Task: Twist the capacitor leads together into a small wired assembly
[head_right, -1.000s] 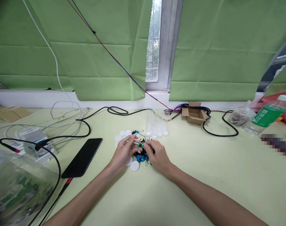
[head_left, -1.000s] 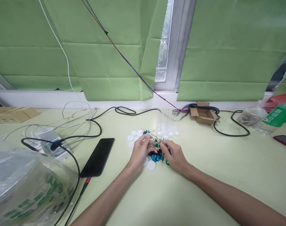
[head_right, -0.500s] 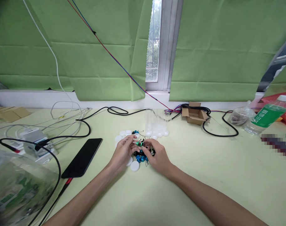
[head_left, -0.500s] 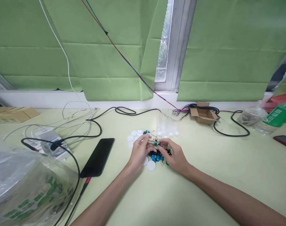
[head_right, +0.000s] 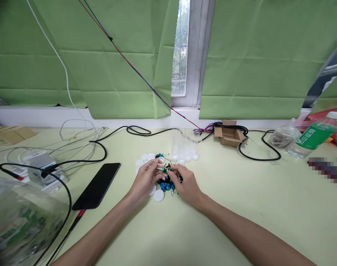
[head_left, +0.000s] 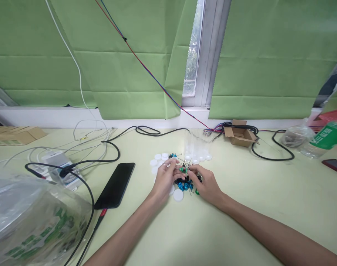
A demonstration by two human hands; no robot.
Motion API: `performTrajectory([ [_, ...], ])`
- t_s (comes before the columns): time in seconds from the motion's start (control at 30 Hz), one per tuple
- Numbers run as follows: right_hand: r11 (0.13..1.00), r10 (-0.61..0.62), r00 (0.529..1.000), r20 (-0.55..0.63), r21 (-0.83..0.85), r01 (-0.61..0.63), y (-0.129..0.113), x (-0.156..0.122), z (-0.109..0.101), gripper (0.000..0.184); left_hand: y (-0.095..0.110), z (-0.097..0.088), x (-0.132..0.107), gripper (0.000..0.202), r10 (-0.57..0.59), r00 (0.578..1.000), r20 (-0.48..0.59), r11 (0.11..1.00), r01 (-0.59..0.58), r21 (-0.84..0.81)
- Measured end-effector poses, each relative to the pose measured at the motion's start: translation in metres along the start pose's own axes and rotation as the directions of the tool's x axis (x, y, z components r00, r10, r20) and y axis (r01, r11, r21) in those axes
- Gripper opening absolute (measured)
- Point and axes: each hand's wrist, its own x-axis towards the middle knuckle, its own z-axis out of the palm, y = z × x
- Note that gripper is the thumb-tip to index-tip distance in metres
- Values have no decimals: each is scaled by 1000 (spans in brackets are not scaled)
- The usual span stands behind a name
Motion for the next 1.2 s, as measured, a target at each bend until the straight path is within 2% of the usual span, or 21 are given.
performTrajectory([
  [0.67,996,37,999,29,-83,-34,-4,3,-2,30,0,0,0,24,-8,1000,-5,1000,8,-5],
  [0.9,1000,8,1000,-7,-2,-8,-2,0,-1,13,0,0,0,25,-1,1000,3,1000,1,-6],
  [1.2,998,-60,998,10,26,59,-4,0,-2,12,-1,-1,1,25,6,1000,-2,1000,-6,-4],
])
